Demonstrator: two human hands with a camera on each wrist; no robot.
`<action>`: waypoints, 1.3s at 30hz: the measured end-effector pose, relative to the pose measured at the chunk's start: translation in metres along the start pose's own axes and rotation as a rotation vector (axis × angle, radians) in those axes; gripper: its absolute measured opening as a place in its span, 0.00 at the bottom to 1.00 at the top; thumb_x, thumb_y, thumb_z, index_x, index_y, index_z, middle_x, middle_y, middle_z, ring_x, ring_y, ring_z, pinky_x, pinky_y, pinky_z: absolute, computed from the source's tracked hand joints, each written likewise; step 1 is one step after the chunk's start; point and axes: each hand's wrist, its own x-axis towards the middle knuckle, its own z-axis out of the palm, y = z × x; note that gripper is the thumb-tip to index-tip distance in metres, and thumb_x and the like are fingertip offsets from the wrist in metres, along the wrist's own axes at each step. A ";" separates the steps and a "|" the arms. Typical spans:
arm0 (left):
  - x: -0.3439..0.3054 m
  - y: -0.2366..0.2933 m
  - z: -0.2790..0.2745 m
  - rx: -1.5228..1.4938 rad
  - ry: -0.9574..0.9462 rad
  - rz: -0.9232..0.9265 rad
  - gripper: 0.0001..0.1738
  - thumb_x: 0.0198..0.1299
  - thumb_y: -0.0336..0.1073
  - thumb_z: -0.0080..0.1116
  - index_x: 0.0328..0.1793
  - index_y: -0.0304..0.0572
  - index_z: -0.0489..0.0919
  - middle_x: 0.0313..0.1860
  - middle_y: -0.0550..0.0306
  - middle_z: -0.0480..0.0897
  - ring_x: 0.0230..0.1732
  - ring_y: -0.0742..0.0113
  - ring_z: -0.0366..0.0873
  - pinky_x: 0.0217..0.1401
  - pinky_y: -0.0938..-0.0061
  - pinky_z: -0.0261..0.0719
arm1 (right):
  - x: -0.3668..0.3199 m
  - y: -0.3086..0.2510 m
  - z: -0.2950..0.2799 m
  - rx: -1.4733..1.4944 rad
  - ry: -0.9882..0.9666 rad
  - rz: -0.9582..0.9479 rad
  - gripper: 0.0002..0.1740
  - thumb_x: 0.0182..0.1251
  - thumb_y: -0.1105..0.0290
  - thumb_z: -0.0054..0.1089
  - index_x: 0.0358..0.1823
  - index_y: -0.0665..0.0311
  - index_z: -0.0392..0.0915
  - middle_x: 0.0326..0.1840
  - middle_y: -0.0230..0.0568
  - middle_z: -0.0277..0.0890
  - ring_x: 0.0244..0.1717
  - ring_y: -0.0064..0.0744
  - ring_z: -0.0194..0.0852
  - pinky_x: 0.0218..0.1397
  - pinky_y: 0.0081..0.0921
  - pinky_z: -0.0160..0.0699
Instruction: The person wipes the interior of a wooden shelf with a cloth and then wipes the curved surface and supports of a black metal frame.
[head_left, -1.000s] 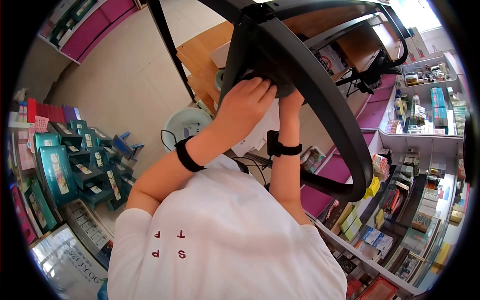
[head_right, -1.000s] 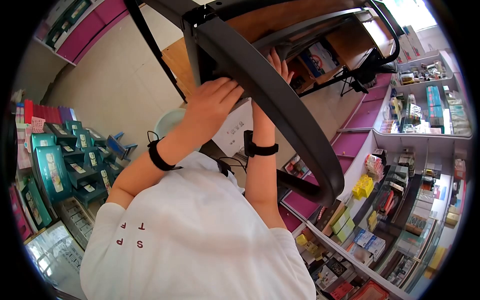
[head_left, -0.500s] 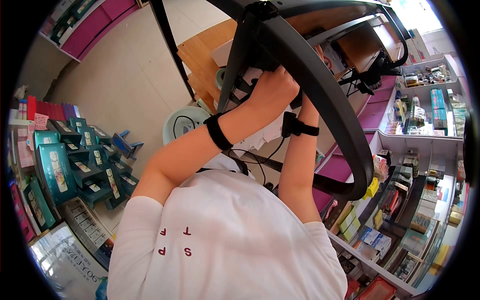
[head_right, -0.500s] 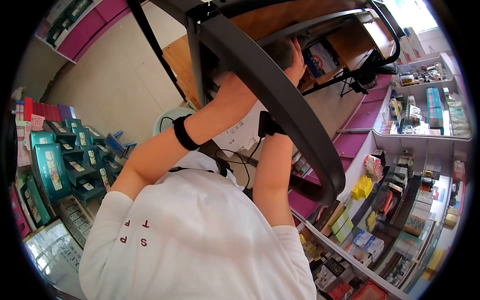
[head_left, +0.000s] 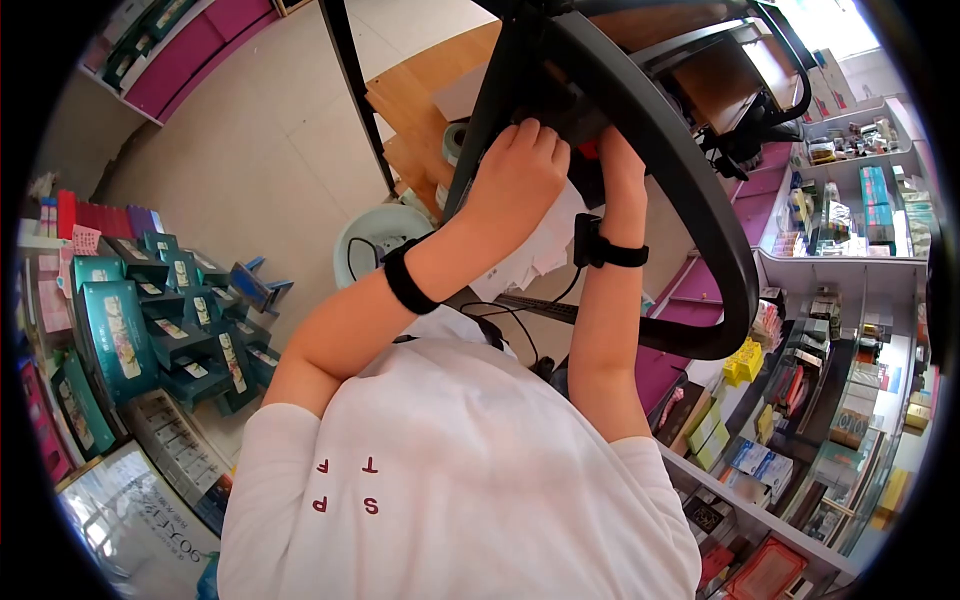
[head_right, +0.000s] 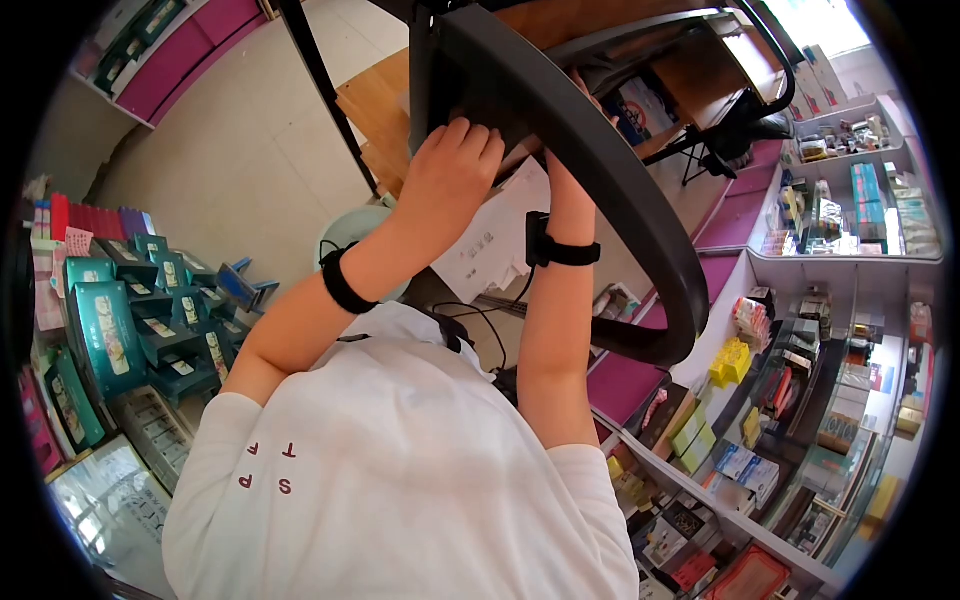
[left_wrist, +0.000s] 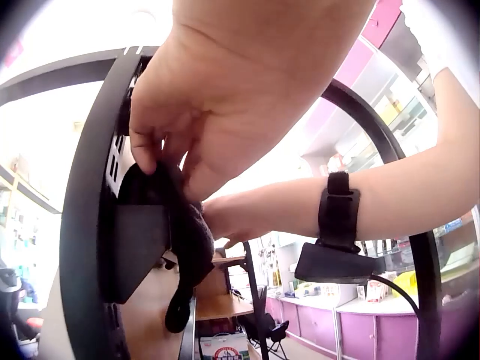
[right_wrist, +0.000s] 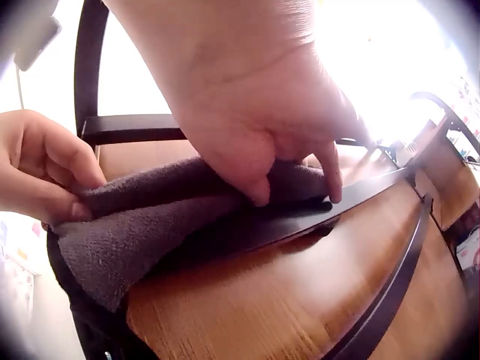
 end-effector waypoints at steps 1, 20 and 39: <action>-0.005 0.001 -0.005 -0.029 -0.092 -0.024 0.19 0.50 0.27 0.61 0.51 0.35 0.82 0.43 0.54 0.80 0.51 0.59 0.76 0.57 0.69 0.77 | -0.004 -0.001 -0.003 0.048 0.048 -0.070 0.25 0.75 0.55 0.56 0.70 0.52 0.77 0.76 0.39 0.71 0.74 0.50 0.69 0.72 0.49 0.71; -0.037 -0.006 -0.022 -0.202 -0.061 -0.009 0.22 0.51 0.27 0.59 0.55 0.36 0.81 0.57 0.53 0.82 0.52 0.56 0.76 0.54 0.64 0.79 | -0.051 -0.080 -0.051 0.562 -0.061 0.181 0.24 0.64 0.80 0.59 0.63 0.72 0.79 0.70 0.49 0.78 0.68 0.48 0.78 0.71 0.31 0.72; 0.009 0.004 0.014 0.008 -0.036 0.126 0.14 0.45 0.30 0.62 0.41 0.38 0.84 0.40 0.55 0.81 0.47 0.62 0.75 0.49 0.72 0.71 | -0.037 0.037 0.052 -0.027 -0.001 -0.074 0.25 0.71 0.68 0.59 0.68 0.64 0.75 0.70 0.53 0.74 0.73 0.54 0.69 0.74 0.40 0.68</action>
